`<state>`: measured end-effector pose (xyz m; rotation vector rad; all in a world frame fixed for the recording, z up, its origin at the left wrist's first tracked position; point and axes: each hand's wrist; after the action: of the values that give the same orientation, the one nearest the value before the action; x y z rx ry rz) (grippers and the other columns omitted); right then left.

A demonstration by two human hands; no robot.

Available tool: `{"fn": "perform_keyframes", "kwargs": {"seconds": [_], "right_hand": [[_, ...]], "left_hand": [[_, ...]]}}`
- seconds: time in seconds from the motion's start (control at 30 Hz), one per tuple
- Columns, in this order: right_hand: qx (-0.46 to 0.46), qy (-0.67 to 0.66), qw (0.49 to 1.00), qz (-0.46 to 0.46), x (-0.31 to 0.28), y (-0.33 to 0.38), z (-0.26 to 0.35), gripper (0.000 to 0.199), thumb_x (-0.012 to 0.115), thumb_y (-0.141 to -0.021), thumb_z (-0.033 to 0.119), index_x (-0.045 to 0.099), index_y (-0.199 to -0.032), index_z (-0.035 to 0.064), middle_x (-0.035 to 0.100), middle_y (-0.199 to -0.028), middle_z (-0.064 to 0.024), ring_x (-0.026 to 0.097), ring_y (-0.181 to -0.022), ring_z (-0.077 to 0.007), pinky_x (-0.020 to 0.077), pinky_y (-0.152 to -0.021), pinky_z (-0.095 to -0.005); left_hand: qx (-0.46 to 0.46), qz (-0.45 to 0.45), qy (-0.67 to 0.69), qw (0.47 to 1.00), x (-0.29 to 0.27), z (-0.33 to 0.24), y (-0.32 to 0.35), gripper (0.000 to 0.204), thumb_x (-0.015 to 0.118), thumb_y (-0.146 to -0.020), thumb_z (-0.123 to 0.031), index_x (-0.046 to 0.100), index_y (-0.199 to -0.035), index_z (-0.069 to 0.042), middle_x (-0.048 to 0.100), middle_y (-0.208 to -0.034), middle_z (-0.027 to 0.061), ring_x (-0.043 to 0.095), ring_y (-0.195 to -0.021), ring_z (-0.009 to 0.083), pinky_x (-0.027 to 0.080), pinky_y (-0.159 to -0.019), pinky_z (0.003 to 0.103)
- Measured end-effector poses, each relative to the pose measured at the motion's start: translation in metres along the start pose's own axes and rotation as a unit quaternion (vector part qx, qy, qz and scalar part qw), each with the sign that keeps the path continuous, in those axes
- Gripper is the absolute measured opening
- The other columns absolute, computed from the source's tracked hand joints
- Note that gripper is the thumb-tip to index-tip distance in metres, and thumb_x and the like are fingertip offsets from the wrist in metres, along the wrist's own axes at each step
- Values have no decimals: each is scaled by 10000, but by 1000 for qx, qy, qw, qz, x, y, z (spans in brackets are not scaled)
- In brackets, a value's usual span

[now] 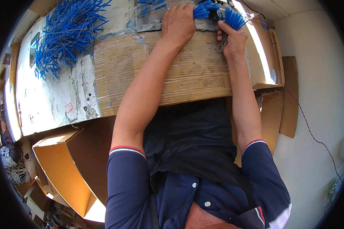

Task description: Gathering and organizing blue plastic bristle parts into bundles and processing them at a factory workstation.

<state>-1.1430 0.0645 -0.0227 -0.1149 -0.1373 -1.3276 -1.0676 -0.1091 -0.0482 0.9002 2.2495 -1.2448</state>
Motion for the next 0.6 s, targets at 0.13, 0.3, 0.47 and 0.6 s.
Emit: {"fn": "perform_keyframes", "kwargs": {"seconds": [0.13, 0.3, 0.47, 0.6], "right_hand": [[-6, -8, 1000, -5, 4, 7, 2, 145, 791, -803, -14, 681, -895, -36, 688, -735, -84, 627, -546, -141, 487, -436, -260], [-40, 51, 998, -17, 12, 8, -1, 142, 776, -795, 2, 677, -886, -43, 678, -709, -85, 614, -514, -134, 474, -413, -265], [-57, 148, 987, -36, 22, 4, -1, 138, 767, -795, 35, 667, -848, -45, 647, -632, -91, 582, -445, -135, 465, -389, -277], [-53, 164, 983, -55, 29, 2, 0, 117, 748, -791, 34, 661, -808, -43, 638, -608, -97, 581, -432, -145, 467, -386, -283]], "left_hand": [[-4, 18, -34, 999, 1, 2, -1, 137, 604, -856, -103, 629, -980, -51, 708, -976, 142, 657, -970, 359, 516, -842, 503], [-63, 4, -28, 998, -1, 1, 0, 154, 615, -849, -115, 630, -988, -48, 713, -965, 158, 665, -939, 377, 518, -832, 515], [-100, -26, 44, 994, -17, -7, -4, 151, 546, -857, -44, 611, -991, -13, 687, -931, 216, 658, -888, 435, 519, -778, 526], [-83, -26, 45, 995, -21, -10, -4, 156, 535, -867, -50, 609, -1001, -17, 692, -922, 212, 669, -874, 442, 529, -765, 534]]}}
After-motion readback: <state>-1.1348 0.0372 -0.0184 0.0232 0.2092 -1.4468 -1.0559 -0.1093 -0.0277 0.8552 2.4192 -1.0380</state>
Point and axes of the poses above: each hand's wrist, its own y-axis away from the middle knuckle, its own x-axis out of the palm, z = x × y
